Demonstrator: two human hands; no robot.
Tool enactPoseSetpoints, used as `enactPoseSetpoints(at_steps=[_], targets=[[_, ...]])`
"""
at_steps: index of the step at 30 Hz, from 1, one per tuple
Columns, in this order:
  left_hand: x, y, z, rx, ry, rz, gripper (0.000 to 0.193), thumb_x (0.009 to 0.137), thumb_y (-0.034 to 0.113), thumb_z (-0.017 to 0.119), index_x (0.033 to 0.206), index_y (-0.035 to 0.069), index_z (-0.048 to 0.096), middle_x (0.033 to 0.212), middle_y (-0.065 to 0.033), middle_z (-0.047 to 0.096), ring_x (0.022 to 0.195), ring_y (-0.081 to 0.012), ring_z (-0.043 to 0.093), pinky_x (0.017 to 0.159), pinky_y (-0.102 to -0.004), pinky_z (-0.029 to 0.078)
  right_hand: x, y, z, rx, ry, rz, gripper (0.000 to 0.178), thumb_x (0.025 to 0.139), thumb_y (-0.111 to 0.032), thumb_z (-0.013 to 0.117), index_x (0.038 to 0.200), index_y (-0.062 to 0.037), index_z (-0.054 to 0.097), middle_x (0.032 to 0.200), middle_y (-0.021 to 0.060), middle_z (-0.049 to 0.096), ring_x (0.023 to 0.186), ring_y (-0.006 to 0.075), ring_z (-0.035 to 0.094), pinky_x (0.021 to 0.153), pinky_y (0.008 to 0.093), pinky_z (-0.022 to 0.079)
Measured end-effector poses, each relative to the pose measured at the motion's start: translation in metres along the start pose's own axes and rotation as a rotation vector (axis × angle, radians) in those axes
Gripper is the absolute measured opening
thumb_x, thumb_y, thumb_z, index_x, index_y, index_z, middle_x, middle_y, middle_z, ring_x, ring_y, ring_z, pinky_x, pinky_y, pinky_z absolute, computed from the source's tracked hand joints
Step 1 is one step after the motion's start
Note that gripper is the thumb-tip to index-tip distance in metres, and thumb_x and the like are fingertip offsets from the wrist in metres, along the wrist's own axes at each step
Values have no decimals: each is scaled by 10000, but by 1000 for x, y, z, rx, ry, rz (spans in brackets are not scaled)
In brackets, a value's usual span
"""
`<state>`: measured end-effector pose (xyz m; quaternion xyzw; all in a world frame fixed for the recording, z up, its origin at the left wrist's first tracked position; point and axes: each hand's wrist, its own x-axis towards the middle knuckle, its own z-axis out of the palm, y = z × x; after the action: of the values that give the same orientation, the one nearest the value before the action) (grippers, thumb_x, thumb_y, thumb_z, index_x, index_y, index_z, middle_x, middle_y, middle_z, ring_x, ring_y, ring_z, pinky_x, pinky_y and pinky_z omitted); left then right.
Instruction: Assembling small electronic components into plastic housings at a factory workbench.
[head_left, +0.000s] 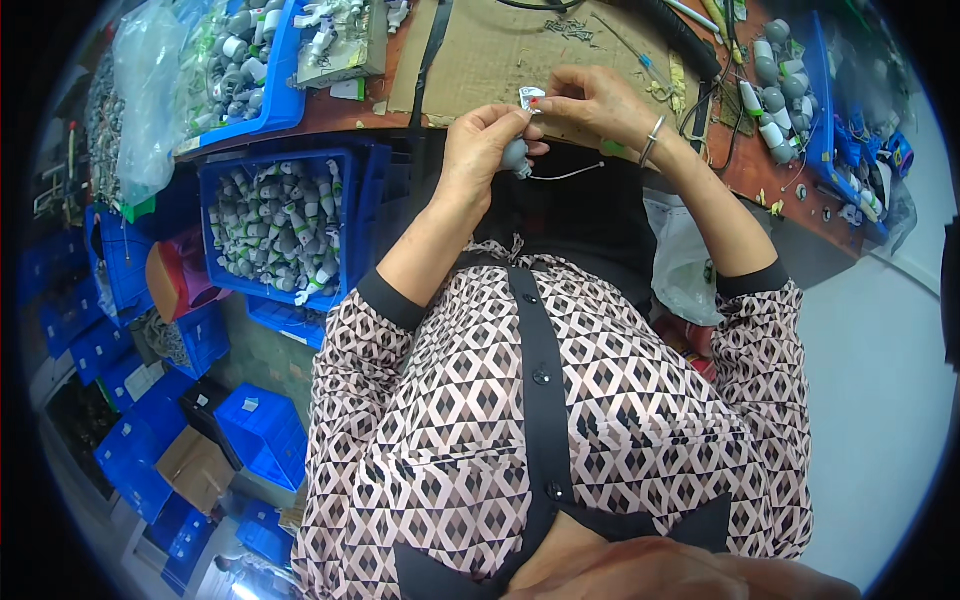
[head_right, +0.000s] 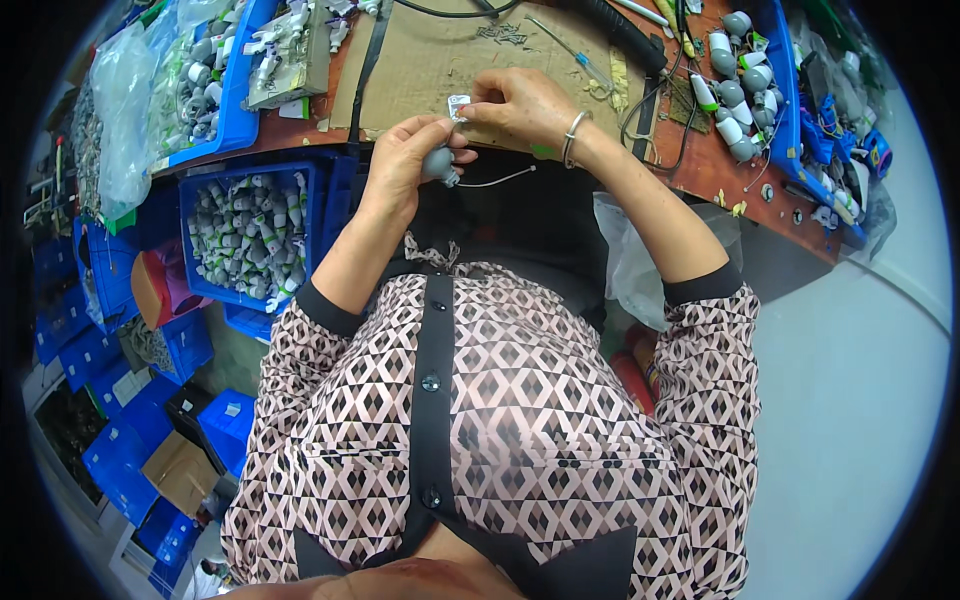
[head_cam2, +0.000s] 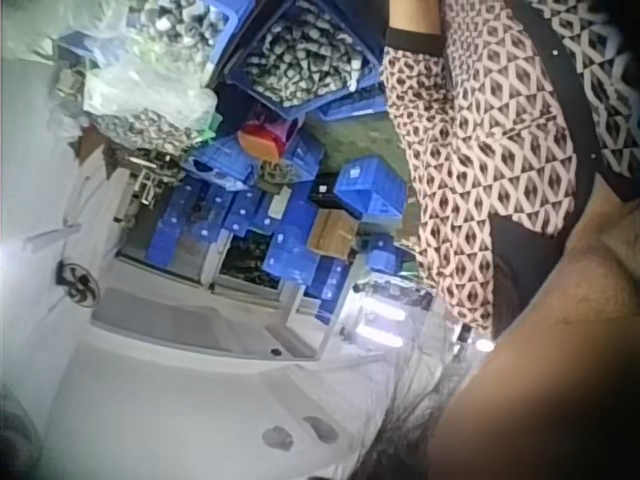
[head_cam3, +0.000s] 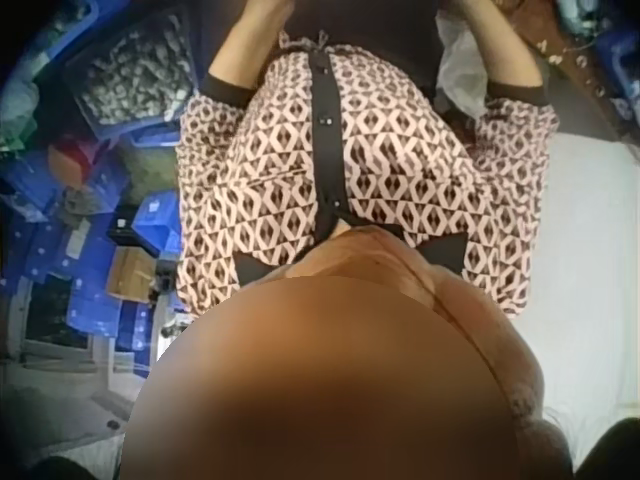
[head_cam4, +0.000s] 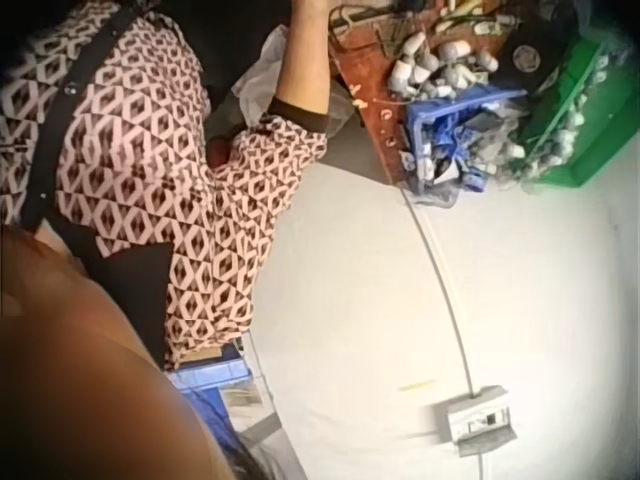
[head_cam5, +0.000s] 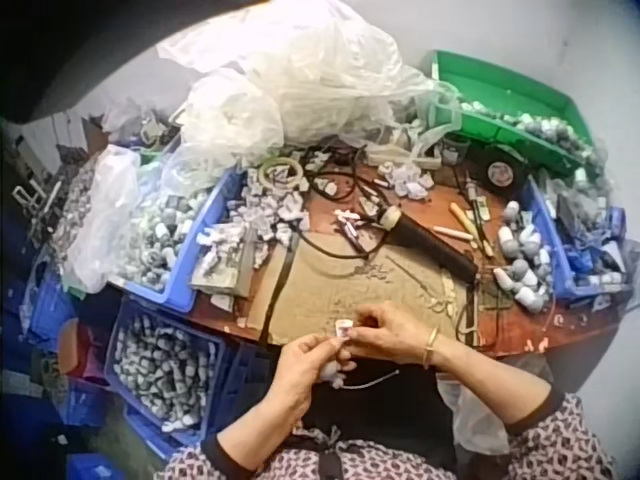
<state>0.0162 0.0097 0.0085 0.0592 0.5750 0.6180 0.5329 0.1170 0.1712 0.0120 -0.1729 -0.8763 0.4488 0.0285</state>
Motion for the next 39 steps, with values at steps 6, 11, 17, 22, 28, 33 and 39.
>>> enactPoseSetpoints(at_steps=[6,11,17,22,28,33,39], targets=[[14,7,-3,119,1,4,141,842,119,596,874,-18,594,750,-85,644,649,-170,652,556,-238,503,7,-2,-2,-14,-16,108,342,777,-366,642,762,-25,619,677,118,616,610,235,587,573,351,444],[17,4,-6,209,-25,16,156,865,176,580,867,22,601,792,-74,653,707,-186,671,569,-252,515,19,6,-3,-117,-90,48,325,802,-328,657,753,-18,575,630,60,569,569,136,525,519,291,422],[12,6,0,147,-21,-14,162,860,145,581,899,-11,599,787,-85,649,675,-175,656,582,-250,515,29,2,-18,175,-352,283,282,813,-299,663,744,-51,548,591,20,546,487,85,522,393,236,390],[11,1,-2,125,-25,28,168,855,122,579,902,-37,595,780,-94,645,651,-158,641,569,-242,511,27,-7,-8,70,-255,290,279,784,-286,670,719,-40,557,567,27,529,470,118,531,394,259,405],[6,3,0,127,-20,49,190,853,135,584,924,-41,598,791,-91,652,659,-136,628,574,-237,508,20,2,-4,116,-121,226,262,799,-278,668,736,-56,543,559,0,508,450,78,499,382,225,363],[7,-3,-2,115,-31,62,180,859,138,583,922,-29,604,821,-93,658,698,-122,628,613,-223,501,19,0,-7,199,-192,291,244,813,-280,662,761,-77,537,565,-27,494,449,50,472,370,205,323],[-2,-5,-9,-118,-177,55,191,875,160,587,987,5,577,786,-65,639,763,-163,640,728,-259,506,4,-15,-12,464,-201,259,228,830,-257,648,766,-65,542,582,-27,490,441,54,428,382,211,304]])
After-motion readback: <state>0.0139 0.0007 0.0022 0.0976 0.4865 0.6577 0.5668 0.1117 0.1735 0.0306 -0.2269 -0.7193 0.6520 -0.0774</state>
